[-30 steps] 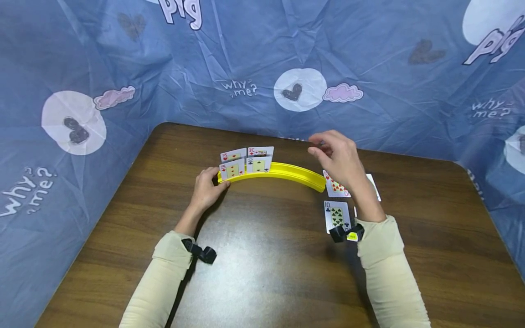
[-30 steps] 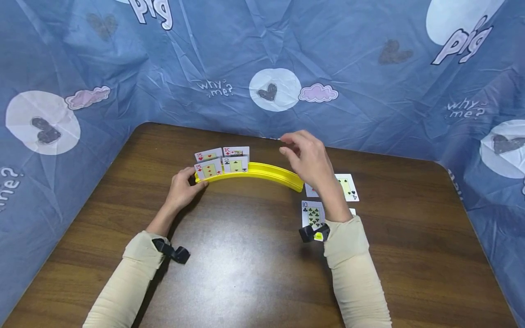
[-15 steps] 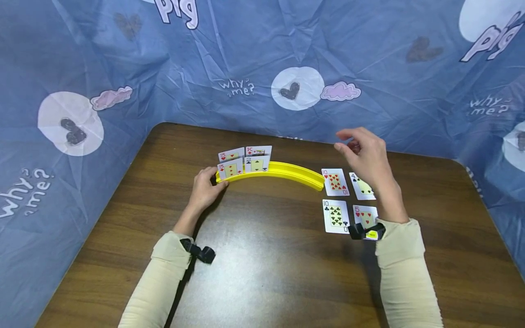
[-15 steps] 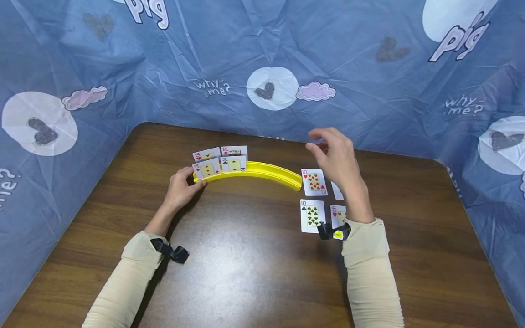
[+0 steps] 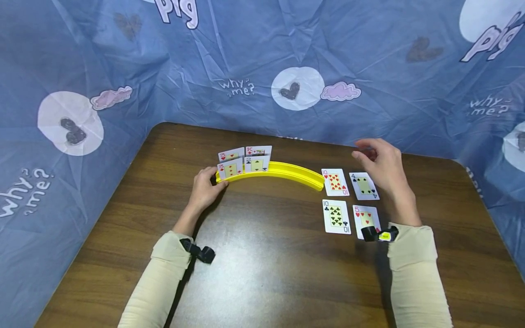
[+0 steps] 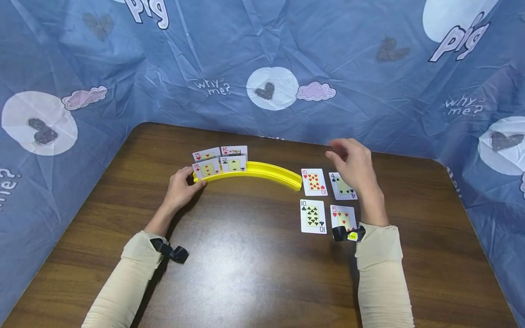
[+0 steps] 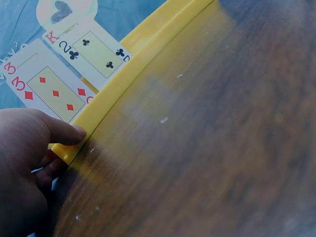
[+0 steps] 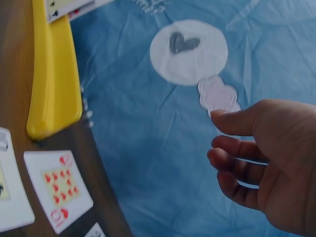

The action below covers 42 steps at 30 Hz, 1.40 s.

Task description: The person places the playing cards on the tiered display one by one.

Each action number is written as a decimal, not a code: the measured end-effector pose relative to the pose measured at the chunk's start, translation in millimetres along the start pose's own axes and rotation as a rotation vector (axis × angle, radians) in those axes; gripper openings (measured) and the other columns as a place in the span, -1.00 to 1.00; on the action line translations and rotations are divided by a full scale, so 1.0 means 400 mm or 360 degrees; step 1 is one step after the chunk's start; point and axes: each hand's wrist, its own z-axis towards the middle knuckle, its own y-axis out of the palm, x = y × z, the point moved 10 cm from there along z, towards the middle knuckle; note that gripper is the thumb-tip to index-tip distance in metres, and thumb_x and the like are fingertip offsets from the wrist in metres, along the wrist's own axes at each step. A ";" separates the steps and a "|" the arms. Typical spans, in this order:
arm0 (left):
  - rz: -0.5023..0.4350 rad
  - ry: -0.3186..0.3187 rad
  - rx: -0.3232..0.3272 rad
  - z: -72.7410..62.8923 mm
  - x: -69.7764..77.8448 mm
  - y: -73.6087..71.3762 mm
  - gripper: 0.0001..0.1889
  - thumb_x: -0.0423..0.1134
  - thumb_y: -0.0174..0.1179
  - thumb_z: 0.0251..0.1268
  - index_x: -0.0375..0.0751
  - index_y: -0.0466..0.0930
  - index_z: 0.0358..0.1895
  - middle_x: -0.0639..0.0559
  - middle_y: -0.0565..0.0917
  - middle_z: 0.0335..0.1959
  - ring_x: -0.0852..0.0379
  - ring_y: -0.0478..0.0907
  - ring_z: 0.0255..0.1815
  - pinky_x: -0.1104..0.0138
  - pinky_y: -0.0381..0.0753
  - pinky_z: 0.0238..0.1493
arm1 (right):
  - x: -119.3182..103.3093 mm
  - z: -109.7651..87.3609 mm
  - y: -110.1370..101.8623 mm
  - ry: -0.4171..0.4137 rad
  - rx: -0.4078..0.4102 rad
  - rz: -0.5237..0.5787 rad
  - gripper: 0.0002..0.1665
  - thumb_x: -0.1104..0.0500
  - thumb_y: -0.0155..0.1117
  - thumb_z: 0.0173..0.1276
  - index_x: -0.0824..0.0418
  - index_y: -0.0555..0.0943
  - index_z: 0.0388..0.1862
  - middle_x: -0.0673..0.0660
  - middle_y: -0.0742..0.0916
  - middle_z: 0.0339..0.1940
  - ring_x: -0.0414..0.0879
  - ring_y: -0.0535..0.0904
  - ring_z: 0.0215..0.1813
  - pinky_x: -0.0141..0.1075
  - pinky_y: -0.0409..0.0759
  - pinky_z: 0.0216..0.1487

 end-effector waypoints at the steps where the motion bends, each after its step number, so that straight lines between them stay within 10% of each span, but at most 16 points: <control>1: 0.0001 0.0001 0.0001 -0.001 0.000 0.000 -0.69 -0.36 0.35 0.11 -0.43 0.63 -0.07 -0.34 0.68 -0.08 -0.25 0.52 0.01 -0.04 0.41 0.11 | 0.012 -0.002 0.003 0.0026 -0.0019 -0.0004 -0.68 0.23 0.33 0.36 0.32 0.66 0.06 0.31 0.74 -0.07 0.11 0.63 -0.18 -0.37 0.39 -0.16; 42: 0.0011 -0.0021 -0.0009 0.001 -0.001 0.000 -0.68 -0.35 0.36 0.12 -0.42 0.64 -0.06 -0.34 0.68 -0.08 -0.26 0.53 0.03 -0.04 0.42 0.15 | 0.311 -0.088 0.173 0.0480 -0.0793 -0.0192 -0.10 -0.01 0.38 0.31 0.46 0.27 0.44 0.55 0.38 0.33 0.36 0.39 0.21 0.21 0.40 0.21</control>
